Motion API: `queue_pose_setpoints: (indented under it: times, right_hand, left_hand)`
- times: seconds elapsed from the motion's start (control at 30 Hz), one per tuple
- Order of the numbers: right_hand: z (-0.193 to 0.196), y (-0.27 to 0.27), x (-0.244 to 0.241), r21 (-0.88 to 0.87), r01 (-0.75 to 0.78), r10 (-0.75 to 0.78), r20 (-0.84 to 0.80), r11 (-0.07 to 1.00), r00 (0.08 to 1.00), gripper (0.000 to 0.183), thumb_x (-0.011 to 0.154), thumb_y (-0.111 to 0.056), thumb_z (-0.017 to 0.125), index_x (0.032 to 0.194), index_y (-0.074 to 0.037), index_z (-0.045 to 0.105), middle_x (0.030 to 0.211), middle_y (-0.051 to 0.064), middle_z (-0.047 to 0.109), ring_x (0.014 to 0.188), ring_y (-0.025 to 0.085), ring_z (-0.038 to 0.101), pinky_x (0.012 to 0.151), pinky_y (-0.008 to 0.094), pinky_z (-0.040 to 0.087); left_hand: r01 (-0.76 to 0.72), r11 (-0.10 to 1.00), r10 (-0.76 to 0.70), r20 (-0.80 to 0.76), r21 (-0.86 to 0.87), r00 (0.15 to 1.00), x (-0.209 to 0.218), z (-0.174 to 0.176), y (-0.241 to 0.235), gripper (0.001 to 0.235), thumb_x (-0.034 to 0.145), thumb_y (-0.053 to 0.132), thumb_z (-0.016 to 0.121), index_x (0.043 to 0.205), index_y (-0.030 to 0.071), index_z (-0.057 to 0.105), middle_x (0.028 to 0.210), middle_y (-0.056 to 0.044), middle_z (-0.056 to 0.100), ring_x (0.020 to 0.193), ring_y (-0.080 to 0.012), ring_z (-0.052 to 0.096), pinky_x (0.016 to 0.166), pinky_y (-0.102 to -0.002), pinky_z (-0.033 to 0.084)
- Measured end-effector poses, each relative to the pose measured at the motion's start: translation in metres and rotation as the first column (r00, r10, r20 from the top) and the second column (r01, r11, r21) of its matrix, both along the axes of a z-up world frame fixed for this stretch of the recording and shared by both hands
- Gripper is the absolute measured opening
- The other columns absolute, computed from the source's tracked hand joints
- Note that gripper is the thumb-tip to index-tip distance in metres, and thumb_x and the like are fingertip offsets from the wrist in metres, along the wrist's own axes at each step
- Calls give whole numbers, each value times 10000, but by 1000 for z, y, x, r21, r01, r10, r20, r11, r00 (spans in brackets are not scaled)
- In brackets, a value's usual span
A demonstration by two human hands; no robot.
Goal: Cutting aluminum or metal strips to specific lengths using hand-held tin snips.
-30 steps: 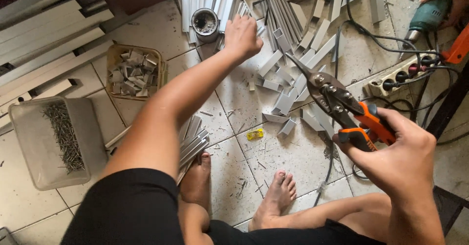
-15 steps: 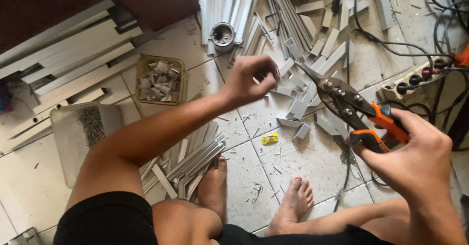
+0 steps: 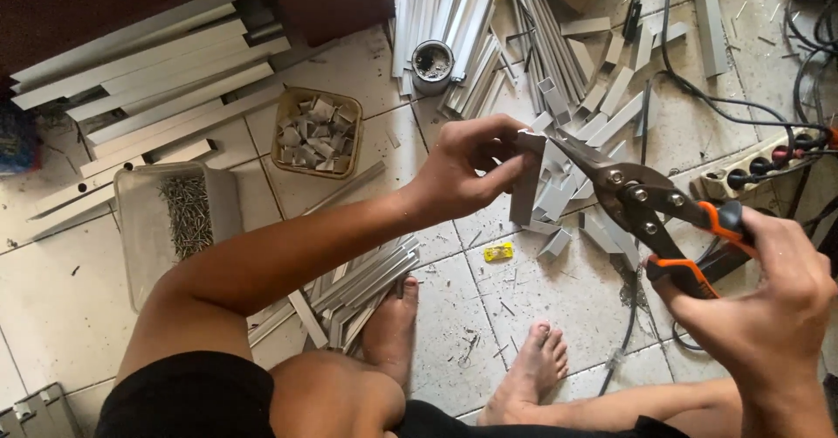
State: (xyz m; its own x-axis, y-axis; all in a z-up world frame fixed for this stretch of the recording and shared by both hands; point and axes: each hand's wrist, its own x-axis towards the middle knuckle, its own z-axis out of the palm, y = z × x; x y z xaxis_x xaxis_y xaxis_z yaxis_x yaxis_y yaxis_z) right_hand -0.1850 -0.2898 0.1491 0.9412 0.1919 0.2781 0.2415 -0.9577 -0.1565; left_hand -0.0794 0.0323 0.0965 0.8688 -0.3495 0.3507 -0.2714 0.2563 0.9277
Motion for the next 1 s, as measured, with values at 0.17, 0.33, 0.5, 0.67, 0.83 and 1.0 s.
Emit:
queue_pose_setpoints:
  times: [0.17, 0.33, 0.5, 0.67, 0.83, 1.0]
  right_hand:
    - [0, 3, -5, -66, 9, -7, 21, 998, 1000, 754, 726, -310, 921, 1337, 77, 707, 1210, 176, 723, 1121, 372, 685, 979, 474, 478]
    - [1, 6, -7, -87, 2, 2, 49, 996, 999, 716, 747, -308, 924, 1308, 77, 704, 1200, 180, 721, 1129, 386, 689, 974, 477, 483]
    - [3, 6, -8, -93, 12, -10, 30, 996, 999, 688, 740, -274, 904, 1302, 71, 706, 1190, 181, 711, 1125, 391, 677, 988, 476, 481]
    - [3, 1, -10, -50, 12, -13, -9, 999, 1000, 699, 768, -270, 955, 1305, 105, 710, 1049, 176, 650, 973, 330, 632, 922, 445, 499]
    - [15, 10, -10, 50, 26, -21, -95, 998, 995, 540, 838, -144, 968, 1246, 110, 722, 1017, 193, 608, 907, 291, 574, 887, 394, 475]
    - [12, 10, -11, 184, 122, -84, -205, 975, 975, 315, 966, -43, 888, 1163, 131, 715, 907, 181, 614, 751, 232, 525, 720, 351, 431]
  left_hand:
    - [-4, 1000, 5, -52, 12, 999, -8, 7, 1, 120, 947, -4, 665, 1064, -2, 639, 945, -113, 716, 786, -181, 750, 690, -245, 683]
    - [-7, 1000, 6, -54, -9, 998, -14, 11, 2, 96, 962, 23, 658, 1055, 7, 638, 926, -94, 704, 766, -161, 737, 683, -234, 666]
    - [7, 1000, -6, -16, 19, 1000, -16, 13, 5, 109, 967, 6, 656, 1075, 7, 641, 934, -86, 706, 759, -135, 712, 685, -220, 651]
    - [38, 999, -38, 26, -11, 999, -15, 8, 4, 141, 968, -38, 653, 1103, -2, 632, 970, -113, 708, 821, -174, 739, 752, -233, 675]
    - [38, 999, -38, 44, -12, 998, -13, 7, 4, 120, 962, -59, 634, 1074, -15, 628, 943, -117, 689, 786, -187, 716, 714, -245, 672]
    - [19, 999, -17, -54, 29, 998, -10, 8, 7, 143, 945, -61, 638, 1084, -35, 621, 970, -173, 714, 783, -242, 763, 689, -278, 705]
